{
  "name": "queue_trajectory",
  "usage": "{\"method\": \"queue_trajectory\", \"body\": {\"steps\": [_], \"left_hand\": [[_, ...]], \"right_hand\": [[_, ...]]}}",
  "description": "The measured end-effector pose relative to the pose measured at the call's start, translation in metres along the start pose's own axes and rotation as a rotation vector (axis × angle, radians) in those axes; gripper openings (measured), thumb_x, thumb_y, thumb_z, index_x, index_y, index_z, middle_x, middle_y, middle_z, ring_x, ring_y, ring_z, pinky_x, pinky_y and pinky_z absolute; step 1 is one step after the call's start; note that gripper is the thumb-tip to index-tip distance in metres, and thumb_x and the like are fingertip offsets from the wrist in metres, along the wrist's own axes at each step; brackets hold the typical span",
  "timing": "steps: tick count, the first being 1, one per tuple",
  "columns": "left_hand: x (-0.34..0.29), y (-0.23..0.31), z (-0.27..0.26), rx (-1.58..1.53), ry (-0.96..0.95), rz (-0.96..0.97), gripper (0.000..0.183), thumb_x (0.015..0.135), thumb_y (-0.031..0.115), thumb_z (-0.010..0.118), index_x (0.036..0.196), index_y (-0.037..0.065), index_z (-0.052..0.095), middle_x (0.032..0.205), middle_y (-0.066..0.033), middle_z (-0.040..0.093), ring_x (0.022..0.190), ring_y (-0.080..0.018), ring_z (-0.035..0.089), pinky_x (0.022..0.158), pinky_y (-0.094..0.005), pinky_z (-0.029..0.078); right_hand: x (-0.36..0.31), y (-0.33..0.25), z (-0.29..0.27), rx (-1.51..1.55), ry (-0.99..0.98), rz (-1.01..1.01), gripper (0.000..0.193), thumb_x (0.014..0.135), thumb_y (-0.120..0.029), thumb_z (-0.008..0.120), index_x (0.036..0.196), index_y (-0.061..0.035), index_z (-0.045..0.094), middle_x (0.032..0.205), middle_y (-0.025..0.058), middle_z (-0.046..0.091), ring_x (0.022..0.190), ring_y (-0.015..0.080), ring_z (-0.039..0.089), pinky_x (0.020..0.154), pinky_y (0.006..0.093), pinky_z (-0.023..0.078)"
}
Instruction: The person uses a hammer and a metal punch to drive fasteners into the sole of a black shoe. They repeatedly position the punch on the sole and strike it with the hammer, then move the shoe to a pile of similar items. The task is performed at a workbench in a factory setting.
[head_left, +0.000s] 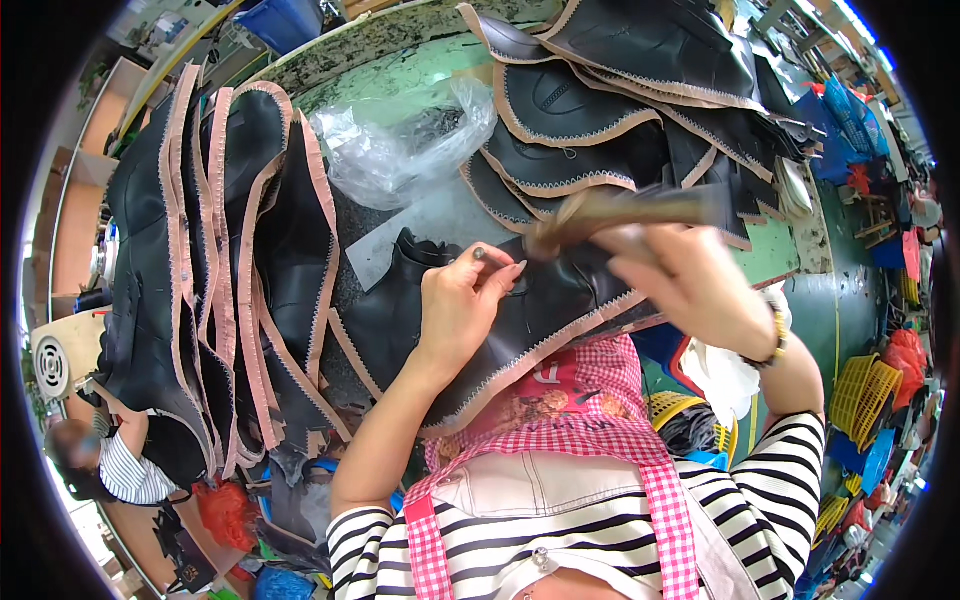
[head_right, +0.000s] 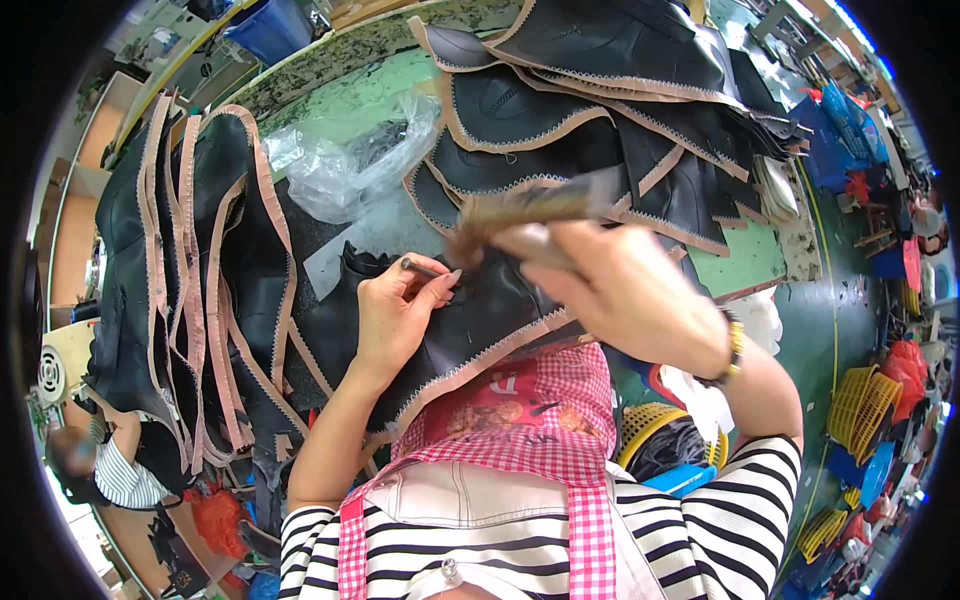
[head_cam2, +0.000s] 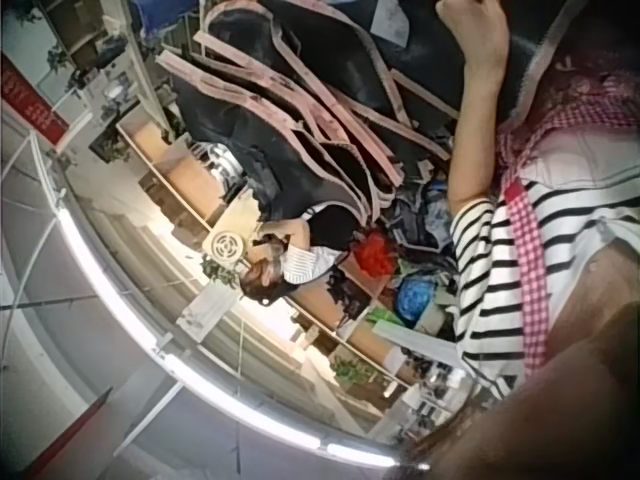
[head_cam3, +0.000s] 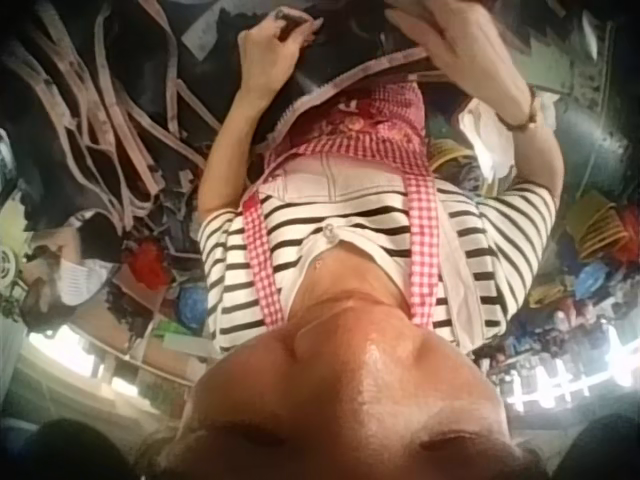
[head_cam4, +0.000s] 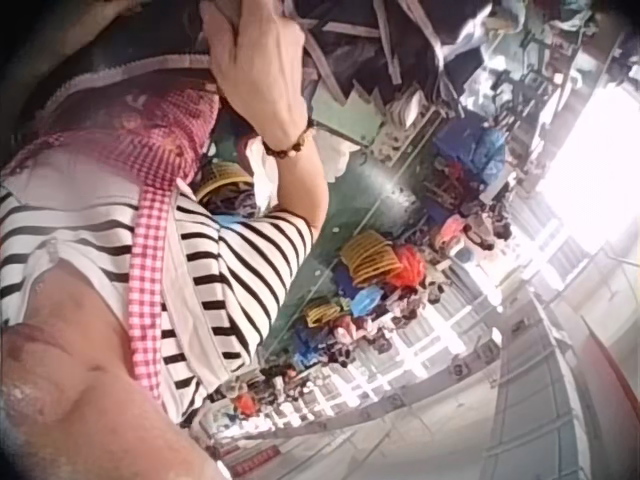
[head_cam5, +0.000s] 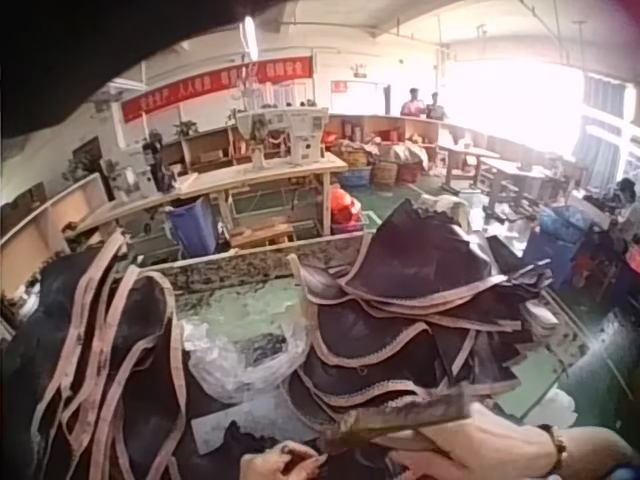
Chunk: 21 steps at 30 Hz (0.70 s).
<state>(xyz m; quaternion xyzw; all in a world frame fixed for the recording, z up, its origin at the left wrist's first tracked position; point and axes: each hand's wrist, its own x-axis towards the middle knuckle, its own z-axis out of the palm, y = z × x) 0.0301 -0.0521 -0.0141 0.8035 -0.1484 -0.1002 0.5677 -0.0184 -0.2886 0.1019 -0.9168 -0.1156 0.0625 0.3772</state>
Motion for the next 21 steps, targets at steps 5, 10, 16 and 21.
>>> {"method": "queue_trajectory", "body": {"steps": [5,10,16,21], "left_hand": [[0.000,0.007,0.003,0.379,0.062,0.470,0.011,0.082,0.009,0.071,0.091,0.006,0.066,0.075,-0.0120,0.066,0.064,-0.0269,0.066,0.056,-0.0351,0.051],[-0.001,0.008,-0.003,-0.001,-0.046,-0.050,0.010,0.093,0.009,0.063,0.094,0.000,0.057,0.083,-0.0097,0.068,0.073,-0.0154,0.069,0.064,-0.0272,0.055],[-0.007,0.025,-0.040,-0.159,-0.020,-0.041,0.009,0.094,0.008,0.062,0.095,0.000,0.060,0.082,-0.0065,0.067,0.074,-0.0118,0.067,0.068,-0.0248,0.056],[-0.007,-0.007,-0.030,-0.086,0.016,-0.066,0.011,0.092,0.009,0.066,0.095,0.000,0.061,0.080,-0.0057,0.068,0.072,-0.0102,0.066,0.067,-0.0238,0.055]], "right_hand": [[-0.005,-0.030,-0.003,-0.243,0.102,-0.082,0.026,0.087,-0.012,0.063,0.112,-0.0058,0.062,0.077,0.0191,0.064,0.062,0.0340,0.062,0.058,0.0410,0.050],[-0.005,0.015,0.012,-0.095,0.034,-0.034,0.018,0.090,-0.015,0.061,0.100,-0.0003,0.057,0.067,0.0235,0.058,0.062,0.0415,0.060,0.052,0.0426,0.046],[-0.008,0.025,0.038,0.001,-0.054,0.015,0.022,0.089,-0.017,0.063,0.095,0.0020,0.054,0.065,0.0248,0.058,0.061,0.0430,0.060,0.054,0.0449,0.047],[-0.001,0.024,0.052,-0.138,-0.160,-0.055,0.022,0.089,-0.016,0.062,0.104,0.0003,0.056,0.069,0.0234,0.060,0.063,0.0423,0.059,0.056,0.0457,0.048]]}}
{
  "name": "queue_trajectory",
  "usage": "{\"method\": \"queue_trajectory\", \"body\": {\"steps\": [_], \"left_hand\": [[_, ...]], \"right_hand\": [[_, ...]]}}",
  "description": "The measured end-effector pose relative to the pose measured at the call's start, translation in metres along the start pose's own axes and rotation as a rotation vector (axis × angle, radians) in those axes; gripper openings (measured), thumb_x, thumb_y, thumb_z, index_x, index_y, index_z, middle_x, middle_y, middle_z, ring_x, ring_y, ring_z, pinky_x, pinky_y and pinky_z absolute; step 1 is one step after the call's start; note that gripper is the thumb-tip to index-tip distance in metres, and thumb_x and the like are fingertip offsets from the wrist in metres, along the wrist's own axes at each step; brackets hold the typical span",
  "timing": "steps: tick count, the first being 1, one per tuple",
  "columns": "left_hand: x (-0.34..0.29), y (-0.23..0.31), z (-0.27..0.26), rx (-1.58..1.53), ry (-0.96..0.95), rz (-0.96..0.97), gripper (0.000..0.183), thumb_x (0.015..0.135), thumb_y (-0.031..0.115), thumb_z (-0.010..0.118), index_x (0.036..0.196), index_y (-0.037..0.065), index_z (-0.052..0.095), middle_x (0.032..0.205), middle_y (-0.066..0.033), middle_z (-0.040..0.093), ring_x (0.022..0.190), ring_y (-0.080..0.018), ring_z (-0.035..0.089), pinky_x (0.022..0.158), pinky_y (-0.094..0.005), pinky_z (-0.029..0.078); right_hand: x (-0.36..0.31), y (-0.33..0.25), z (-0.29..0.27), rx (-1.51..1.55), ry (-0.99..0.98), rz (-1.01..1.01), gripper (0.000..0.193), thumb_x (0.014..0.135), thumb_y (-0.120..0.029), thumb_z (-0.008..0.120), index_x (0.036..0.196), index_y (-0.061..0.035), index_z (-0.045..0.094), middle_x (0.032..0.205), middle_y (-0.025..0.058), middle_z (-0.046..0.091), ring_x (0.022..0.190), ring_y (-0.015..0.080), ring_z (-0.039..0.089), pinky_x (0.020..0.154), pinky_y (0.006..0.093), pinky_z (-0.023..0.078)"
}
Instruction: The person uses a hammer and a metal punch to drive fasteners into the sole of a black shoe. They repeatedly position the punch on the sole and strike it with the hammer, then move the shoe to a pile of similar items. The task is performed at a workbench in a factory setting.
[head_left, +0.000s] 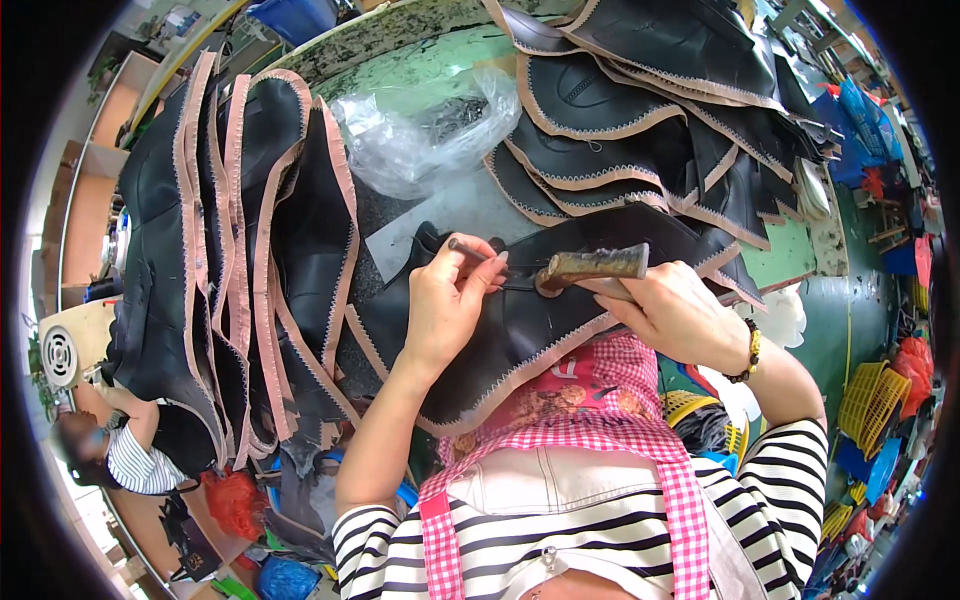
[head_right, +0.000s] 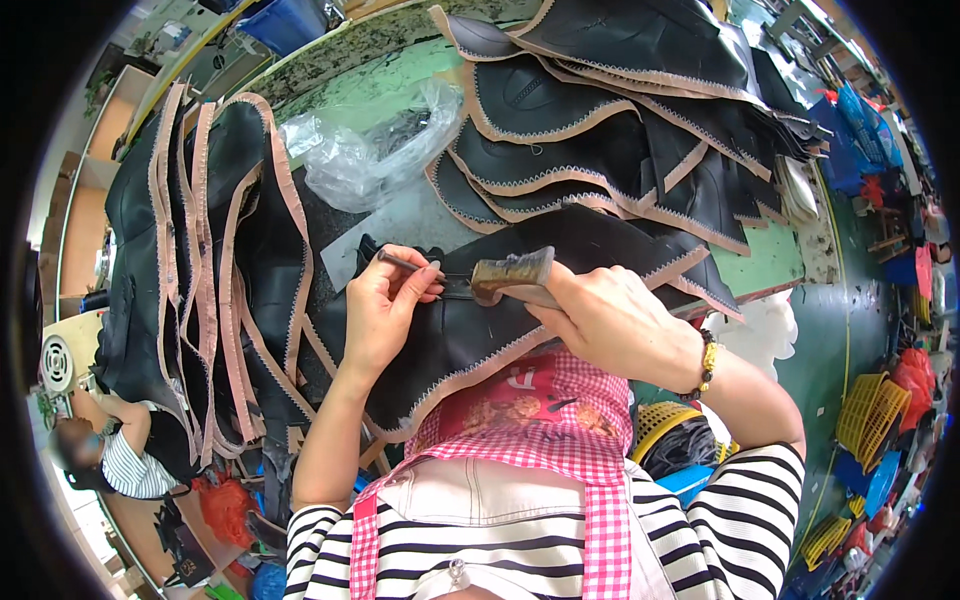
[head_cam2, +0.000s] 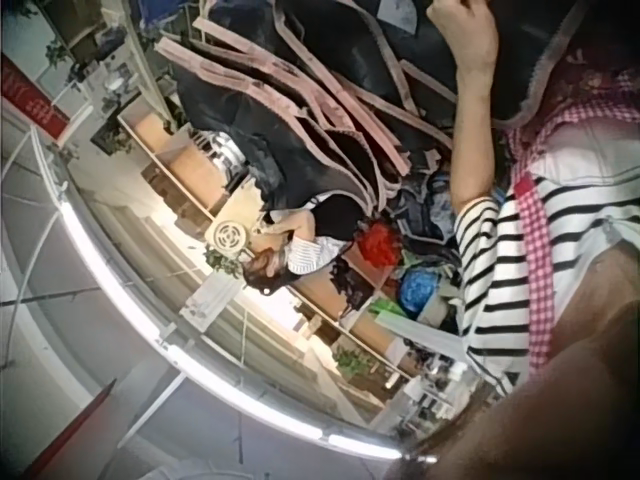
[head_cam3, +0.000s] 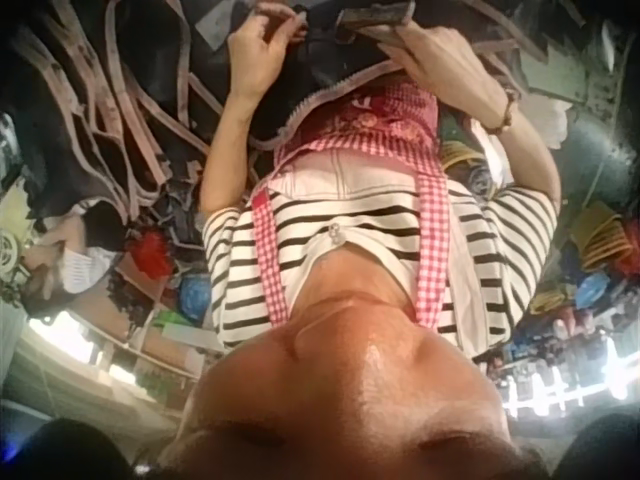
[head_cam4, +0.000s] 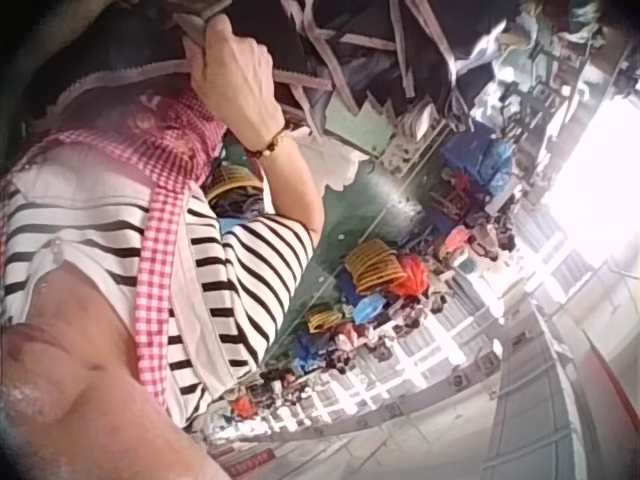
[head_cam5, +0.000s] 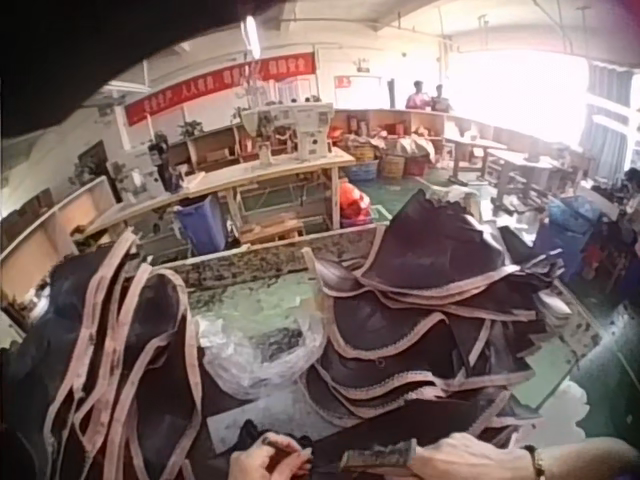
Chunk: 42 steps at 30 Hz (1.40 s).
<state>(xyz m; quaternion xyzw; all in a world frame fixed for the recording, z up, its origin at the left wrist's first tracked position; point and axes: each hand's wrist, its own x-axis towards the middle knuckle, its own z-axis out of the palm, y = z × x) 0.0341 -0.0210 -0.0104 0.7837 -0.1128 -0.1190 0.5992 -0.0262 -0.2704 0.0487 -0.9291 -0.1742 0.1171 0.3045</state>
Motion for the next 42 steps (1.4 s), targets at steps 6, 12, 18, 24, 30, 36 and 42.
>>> {"method": "queue_trajectory", "body": {"steps": [6,12,18,24,30,36,42], "left_hand": [[-0.001,-0.002,0.004,0.136,0.016,0.084,0.010,0.089,0.009,0.069,0.091,0.001,0.062,0.073,-0.0056,0.067,0.067,-0.0100,0.065,0.062,-0.0230,0.051],[0.000,0.003,0.005,0.182,0.007,0.092,0.010,0.088,0.008,0.070,0.088,0.001,0.063,0.071,-0.0038,0.067,0.066,-0.0070,0.062,0.061,-0.0222,0.050],[0.001,0.014,0.010,0.444,0.014,0.370,0.009,0.084,0.007,0.069,0.087,0.005,0.061,0.074,-0.0112,0.065,0.065,-0.0267,0.066,0.057,-0.0350,0.050],[-0.003,0.004,0.005,0.271,0.000,0.199,0.008,0.088,0.006,0.065,0.093,0.000,0.062,0.078,-0.0107,0.068,0.070,-0.0219,0.068,0.064,-0.0307,0.054],[-0.001,0.001,0.001,0.069,-0.041,0.051,0.008,0.091,0.007,0.066,0.093,0.000,0.063,0.075,-0.0052,0.069,0.071,-0.0098,0.066,0.066,-0.0234,0.054],[-0.005,0.005,0.000,0.247,-0.037,0.129,0.008,0.086,0.004,0.069,0.092,0.000,0.065,0.076,-0.0056,0.070,0.069,-0.0136,0.067,0.065,-0.0263,0.054],[-0.009,0.017,0.012,0.533,0.039,0.439,0.012,0.084,0.008,0.068,0.090,0.003,0.059,0.080,-0.0161,0.068,0.076,-0.0314,0.068,0.064,-0.0379,0.054]], "right_hand": [[0.002,-0.006,-0.006,-0.024,-0.089,0.099,0.029,0.090,-0.016,0.061,0.117,-0.0052,0.063,0.077,0.0237,0.060,0.071,0.0426,0.059,0.061,0.0453,0.049],[0.002,-0.005,-0.007,-0.018,-0.095,0.108,0.027,0.089,-0.013,0.061,0.114,-0.0042,0.064,0.076,0.0236,0.060,0.069,0.0427,0.058,0.060,0.0444,0.048],[0.013,-0.027,-0.040,0.192,0.394,-0.430,0.018,0.086,-0.008,0.063,0.103,-0.0003,0.063,0.089,0.0184,0.063,0.072,0.0341,0.062,0.061,0.0390,0.050],[0.007,-0.010,-0.026,0.096,0.133,-0.052,0.022,0.088,-0.017,0.065,0.087,0.0015,0.052,0.064,0.0243,0.056,0.061,0.0439,0.058,0.053,0.0446,0.046],[0.001,0.000,-0.014,0.111,0.030,0.019,0.024,0.089,-0.017,0.064,0.086,0.0022,0.049,0.067,0.0262,0.056,0.063,0.0450,0.057,0.053,0.0451,0.046],[-0.001,-0.047,-0.072,0.158,0.334,-0.104,0.024,0.089,-0.012,0.064,0.107,0.0038,0.057,0.079,0.0185,0.063,0.065,0.0260,0.064,0.058,0.0356,0.049],[0.004,-0.016,-0.032,0.011,0.140,-0.128,0.020,0.089,-0.017,0.063,0.097,0.0002,0.058,0.068,0.0236,0.057,0.063,0.0414,0.059,0.054,0.0444,0.048]]}}
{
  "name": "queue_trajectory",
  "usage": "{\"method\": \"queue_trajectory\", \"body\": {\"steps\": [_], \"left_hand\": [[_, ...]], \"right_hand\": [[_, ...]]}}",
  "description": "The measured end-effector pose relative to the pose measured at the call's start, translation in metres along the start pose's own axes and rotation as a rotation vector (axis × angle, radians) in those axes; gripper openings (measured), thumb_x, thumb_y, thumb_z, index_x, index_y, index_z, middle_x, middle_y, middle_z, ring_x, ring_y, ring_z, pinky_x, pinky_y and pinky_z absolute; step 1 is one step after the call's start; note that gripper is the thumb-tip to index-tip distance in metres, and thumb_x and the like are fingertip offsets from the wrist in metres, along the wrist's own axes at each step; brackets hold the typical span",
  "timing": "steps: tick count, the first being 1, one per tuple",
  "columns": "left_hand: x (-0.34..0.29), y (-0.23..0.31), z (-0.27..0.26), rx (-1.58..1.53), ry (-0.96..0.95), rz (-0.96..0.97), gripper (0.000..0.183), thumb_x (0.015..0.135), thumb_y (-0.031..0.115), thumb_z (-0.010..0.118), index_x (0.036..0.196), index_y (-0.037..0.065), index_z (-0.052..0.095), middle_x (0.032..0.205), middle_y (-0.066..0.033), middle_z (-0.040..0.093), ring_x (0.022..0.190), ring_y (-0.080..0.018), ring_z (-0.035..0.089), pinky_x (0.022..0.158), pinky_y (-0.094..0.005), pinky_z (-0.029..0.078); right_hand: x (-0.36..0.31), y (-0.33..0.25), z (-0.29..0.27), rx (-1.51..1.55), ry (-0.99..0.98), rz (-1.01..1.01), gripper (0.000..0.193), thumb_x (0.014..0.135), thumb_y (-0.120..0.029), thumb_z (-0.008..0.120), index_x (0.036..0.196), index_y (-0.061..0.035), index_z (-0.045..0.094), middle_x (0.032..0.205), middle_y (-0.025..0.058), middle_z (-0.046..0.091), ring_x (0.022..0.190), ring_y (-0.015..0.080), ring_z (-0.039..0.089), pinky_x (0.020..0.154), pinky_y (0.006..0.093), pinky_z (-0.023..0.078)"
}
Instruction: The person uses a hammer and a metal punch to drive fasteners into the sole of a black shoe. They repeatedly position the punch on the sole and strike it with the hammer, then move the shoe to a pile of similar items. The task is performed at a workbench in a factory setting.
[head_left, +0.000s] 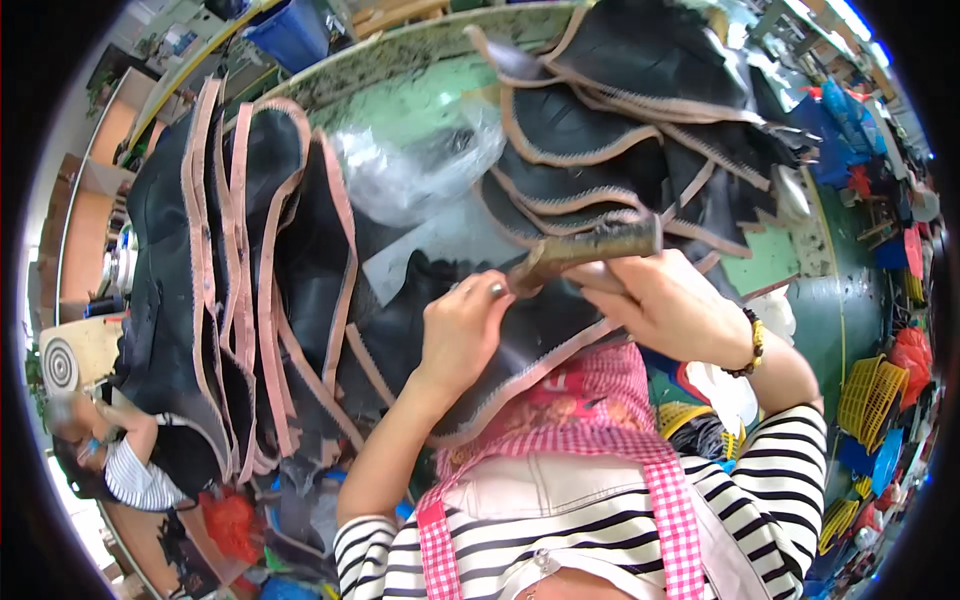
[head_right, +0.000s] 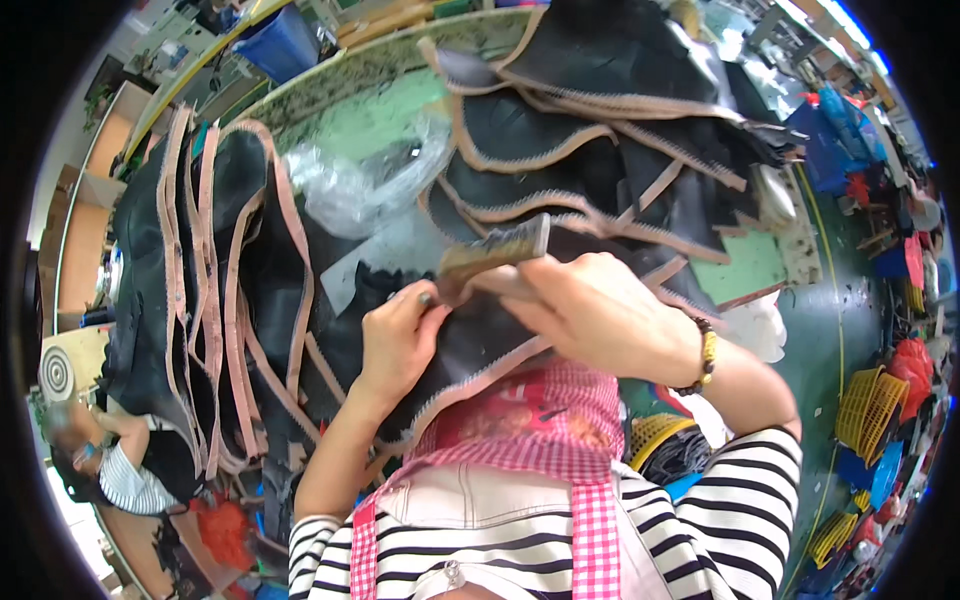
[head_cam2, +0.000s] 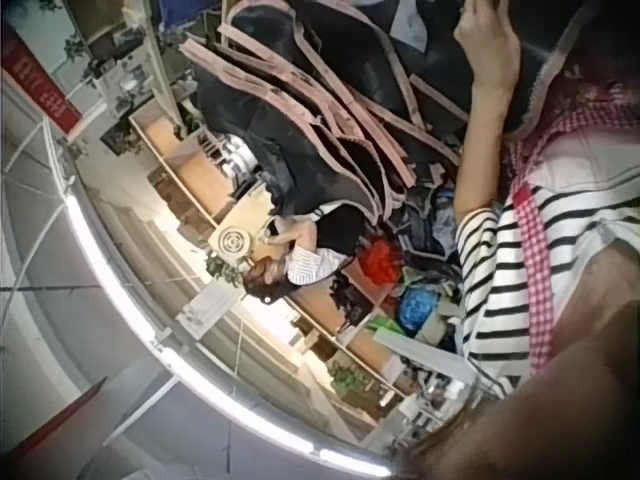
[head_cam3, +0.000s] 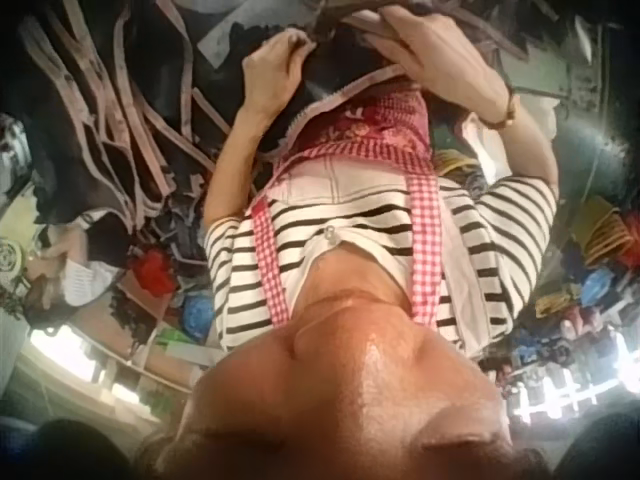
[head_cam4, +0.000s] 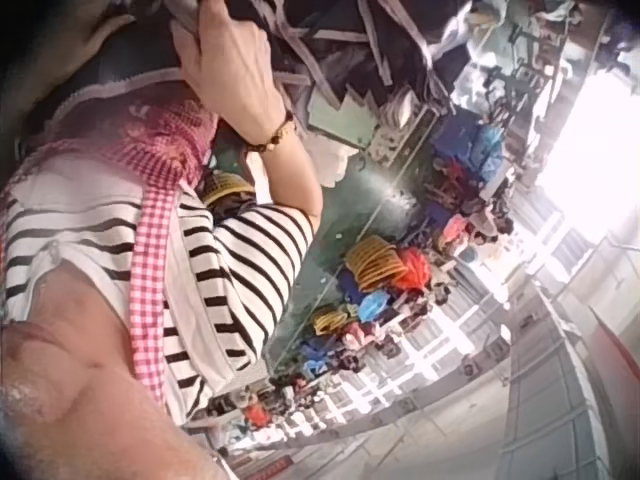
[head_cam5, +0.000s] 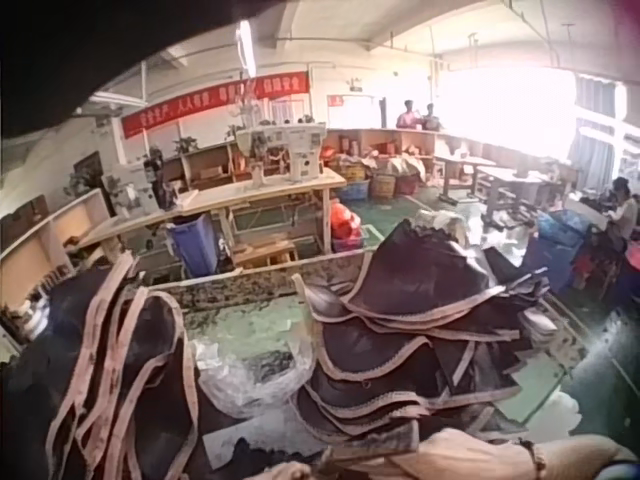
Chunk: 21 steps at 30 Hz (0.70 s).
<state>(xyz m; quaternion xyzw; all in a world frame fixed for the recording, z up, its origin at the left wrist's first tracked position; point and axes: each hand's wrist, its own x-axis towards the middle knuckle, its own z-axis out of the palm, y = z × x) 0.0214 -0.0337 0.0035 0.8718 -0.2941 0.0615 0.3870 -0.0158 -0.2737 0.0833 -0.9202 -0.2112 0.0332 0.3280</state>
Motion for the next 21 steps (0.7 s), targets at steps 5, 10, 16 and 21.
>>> {"method": "queue_trajectory", "body": {"steps": [5,10,16,21], "left_hand": [[0.019,0.000,-0.032,-0.084,-0.158,-0.084,0.009,0.084,0.004,0.067,0.087,0.002,0.059,0.099,-0.0140,0.069,0.099,-0.0285,0.067,0.094,-0.0392,0.048],[0.030,0.009,-0.055,0.560,-0.553,0.140,0.012,0.079,0.011,0.069,0.082,0.005,0.059,0.089,-0.0103,0.064,0.093,-0.0281,0.065,0.110,-0.0531,0.029],[0.020,0.080,-0.148,0.253,-0.427,0.093,0.017,0.075,0.005,0.070,0.089,0.003,0.060,0.096,-0.0136,0.060,0.092,-0.0331,0.060,0.089,-0.0436,0.045],[-0.017,0.004,-0.075,0.010,-0.766,-0.040,0.019,0.070,0.020,0.076,0.074,0.005,0.066,0.120,-0.0290,0.058,0.106,-0.0415,0.059,0.091,-0.0469,0.047]], "right_hand": [[0.000,0.031,-0.040,-0.140,0.326,0.210,0.031,0.084,-0.022,0.070,0.089,0.0026,0.052,0.069,0.0232,0.058,0.064,0.0428,0.057,0.056,0.0426,0.045],[0.080,0.101,-0.071,-0.550,0.456,0.087,0.040,0.077,-0.021,0.075,0.094,0.0014,0.046,0.077,0.0223,0.061,0.077,0.0429,0.062,0.065,0.0472,0.048],[0.098,0.158,-0.060,-0.553,0.482,0.197,0.029,0.083,-0.023,0.069,0.088,-0.0010,0.051,0.078,0.0228,0.063,0.078,0.0435,0.062,0.065,0.0489,0.047],[0.105,0.160,-0.057,-0.442,0.583,0.188,0.021,0.087,-0.017,0.063,0.085,0.0005,0.051,0.075,0.0257,0.057,0.073,0.0467,0.057,0.062,0.0487,0.043]]}}
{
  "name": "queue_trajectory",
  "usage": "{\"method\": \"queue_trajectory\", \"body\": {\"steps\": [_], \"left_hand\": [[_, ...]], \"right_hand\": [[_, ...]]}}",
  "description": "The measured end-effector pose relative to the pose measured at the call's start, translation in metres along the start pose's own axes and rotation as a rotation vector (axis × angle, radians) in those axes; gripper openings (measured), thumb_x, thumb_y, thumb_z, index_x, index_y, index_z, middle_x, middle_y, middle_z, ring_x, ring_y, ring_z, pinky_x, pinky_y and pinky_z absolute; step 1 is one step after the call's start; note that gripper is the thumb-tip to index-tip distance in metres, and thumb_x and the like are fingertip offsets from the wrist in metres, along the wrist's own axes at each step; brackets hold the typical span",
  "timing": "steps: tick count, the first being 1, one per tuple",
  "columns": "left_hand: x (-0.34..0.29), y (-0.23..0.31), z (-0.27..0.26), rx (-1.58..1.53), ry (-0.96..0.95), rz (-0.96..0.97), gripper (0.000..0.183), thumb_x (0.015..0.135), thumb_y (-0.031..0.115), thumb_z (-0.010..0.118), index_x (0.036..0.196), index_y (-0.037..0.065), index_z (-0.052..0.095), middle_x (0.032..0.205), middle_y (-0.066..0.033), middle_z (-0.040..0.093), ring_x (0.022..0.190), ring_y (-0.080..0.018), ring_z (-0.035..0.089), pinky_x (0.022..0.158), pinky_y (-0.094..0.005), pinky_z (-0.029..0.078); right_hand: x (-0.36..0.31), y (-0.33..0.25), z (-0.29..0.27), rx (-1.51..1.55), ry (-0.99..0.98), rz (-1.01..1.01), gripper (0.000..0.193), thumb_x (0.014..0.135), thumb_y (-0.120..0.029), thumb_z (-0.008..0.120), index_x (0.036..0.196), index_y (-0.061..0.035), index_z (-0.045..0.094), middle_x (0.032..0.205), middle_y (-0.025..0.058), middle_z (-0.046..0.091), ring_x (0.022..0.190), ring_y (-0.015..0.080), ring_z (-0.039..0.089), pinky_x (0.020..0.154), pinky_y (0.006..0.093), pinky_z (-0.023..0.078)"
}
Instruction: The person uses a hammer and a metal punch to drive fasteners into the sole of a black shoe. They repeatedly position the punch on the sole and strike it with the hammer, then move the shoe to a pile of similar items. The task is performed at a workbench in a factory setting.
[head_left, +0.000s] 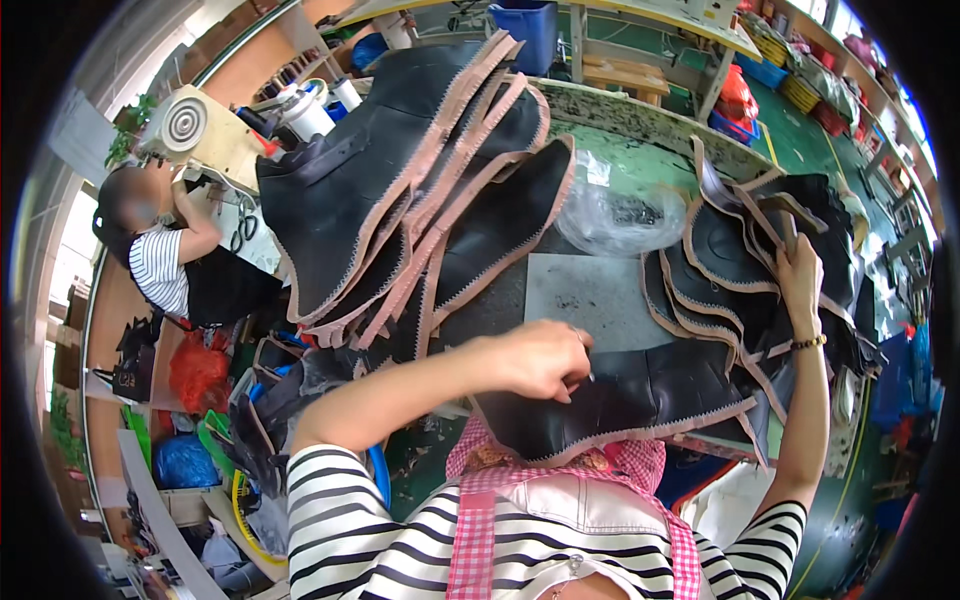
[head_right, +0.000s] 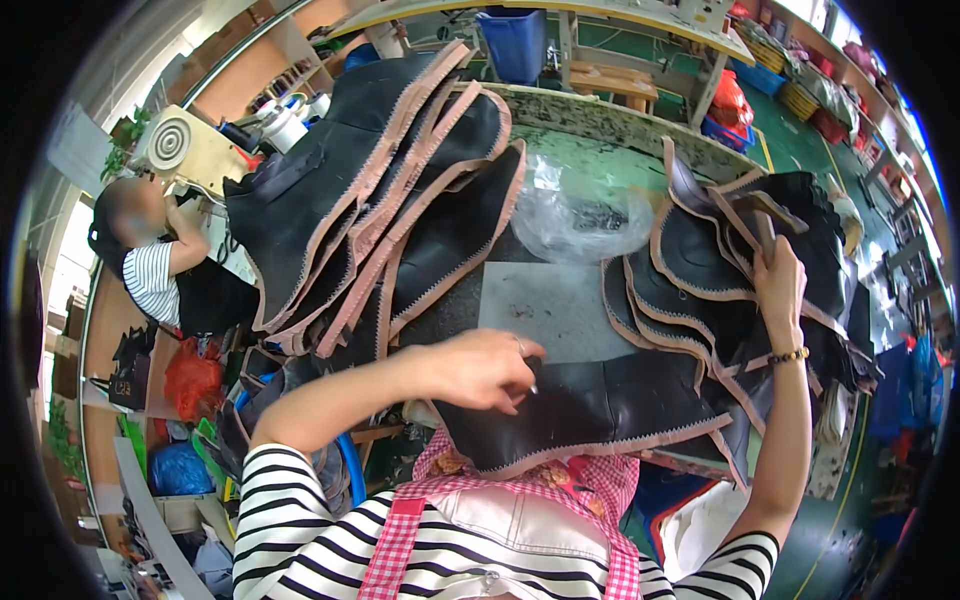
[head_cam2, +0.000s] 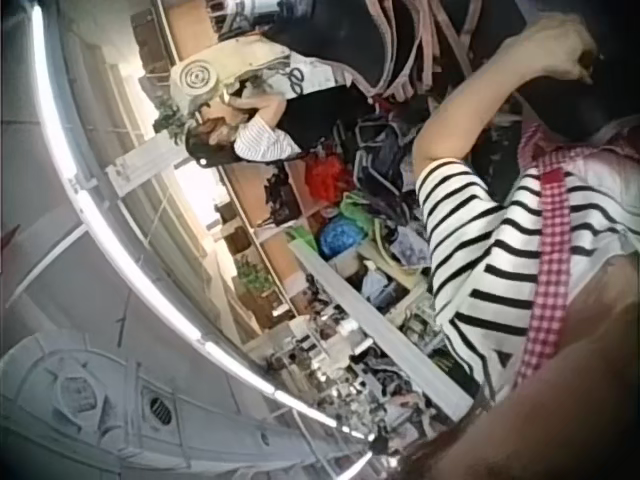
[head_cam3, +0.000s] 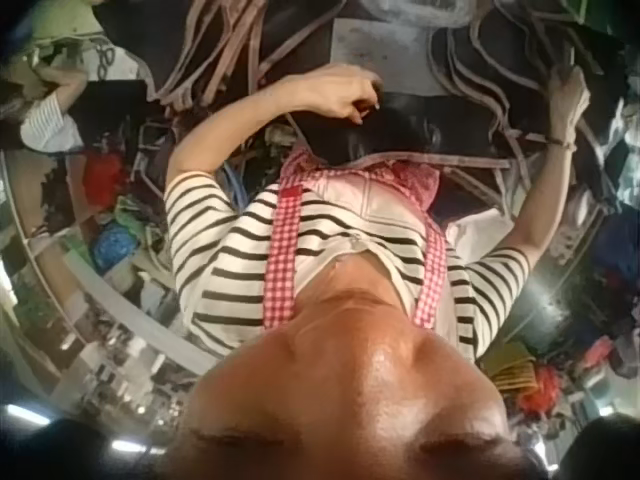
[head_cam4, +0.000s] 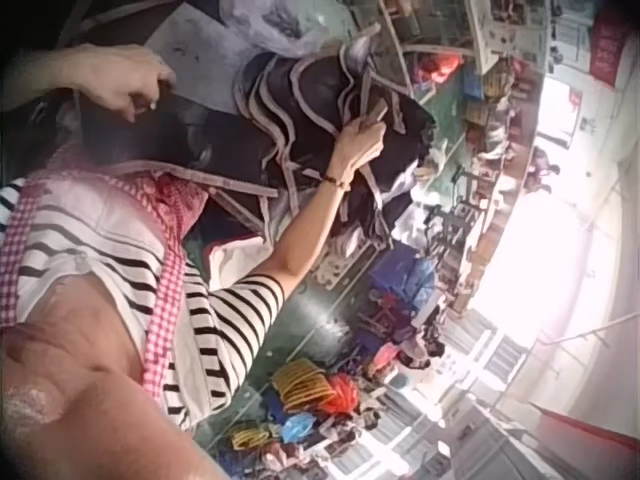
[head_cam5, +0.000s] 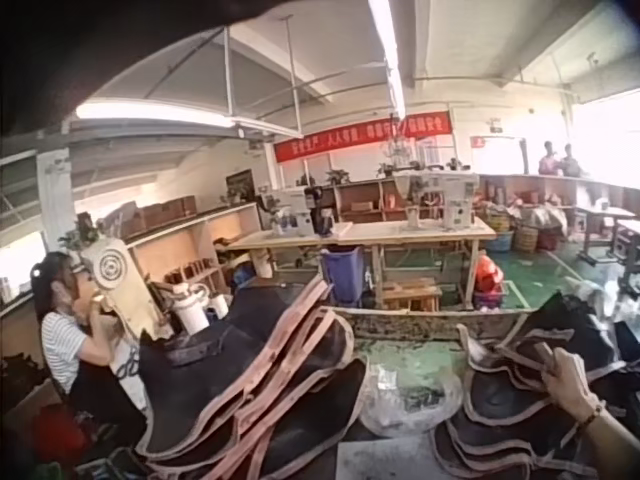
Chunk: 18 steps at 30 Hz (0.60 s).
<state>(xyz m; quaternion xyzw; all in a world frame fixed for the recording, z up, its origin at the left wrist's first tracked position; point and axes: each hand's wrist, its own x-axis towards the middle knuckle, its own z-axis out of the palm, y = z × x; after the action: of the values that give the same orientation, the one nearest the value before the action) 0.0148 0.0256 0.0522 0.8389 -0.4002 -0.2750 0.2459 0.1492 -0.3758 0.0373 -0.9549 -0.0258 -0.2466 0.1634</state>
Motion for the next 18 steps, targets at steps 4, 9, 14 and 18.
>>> {"method": "queue_trajectory", "body": {"steps": [4,9,14,18], "left_hand": [[-0.006,0.011,0.025,0.304,0.214,-0.133,0.014,0.072,0.013,0.071,0.080,0.003,0.065,0.097,-0.0223,0.064,0.080,-0.0360,0.067,0.067,-0.0432,0.053],[-0.068,0.101,-0.076,0.426,0.255,-0.086,0.017,0.069,0.014,0.070,0.079,0.003,0.063,0.073,-0.0128,0.064,0.069,-0.0316,0.066,0.060,-0.0406,0.052],[-0.173,0.116,-0.235,0.241,0.608,-0.645,0.018,0.076,0.015,0.073,0.082,0.007,0.058,0.076,0.0026,0.057,0.070,-0.0048,0.053,0.064,-0.0186,0.041],[-0.252,-0.021,-0.267,0.270,0.713,-0.917,0.013,0.075,0.015,0.074,0.074,0.007,0.063,0.068,0.0035,0.059,0.068,-0.0047,0.053,0.064,-0.0205,0.041]], "right_hand": [[-0.002,0.021,-0.003,0.154,0.171,0.042,0.023,0.087,-0.020,0.065,0.097,-0.0005,0.061,0.070,0.0200,0.056,0.061,0.0312,0.054,0.061,0.0400,0.045],[-0.003,0.073,-0.029,0.253,0.266,0.136,0.023,0.089,-0.022,0.070,0.097,-0.0012,0.065,0.080,0.0086,0.066,0.072,0.0122,0.058,0.070,0.0313,0.048],[-0.029,-0.008,-0.085,0.122,0.221,-0.047,0.026,0.092,-0.020,0.066,0.101,0.0040,0.062,0.080,0.0187,0.064,0.069,0.0206,0.059,0.070,0.0334,0.048],[-0.106,-0.098,-0.092,0.083,-0.063,-0.088,0.026,0.092,-0.023,0.063,0.112,-0.0067,0.066,0.088,0.0130,0.069,0.069,0.0245,0.066,0.063,0.0373,0.051]]}}
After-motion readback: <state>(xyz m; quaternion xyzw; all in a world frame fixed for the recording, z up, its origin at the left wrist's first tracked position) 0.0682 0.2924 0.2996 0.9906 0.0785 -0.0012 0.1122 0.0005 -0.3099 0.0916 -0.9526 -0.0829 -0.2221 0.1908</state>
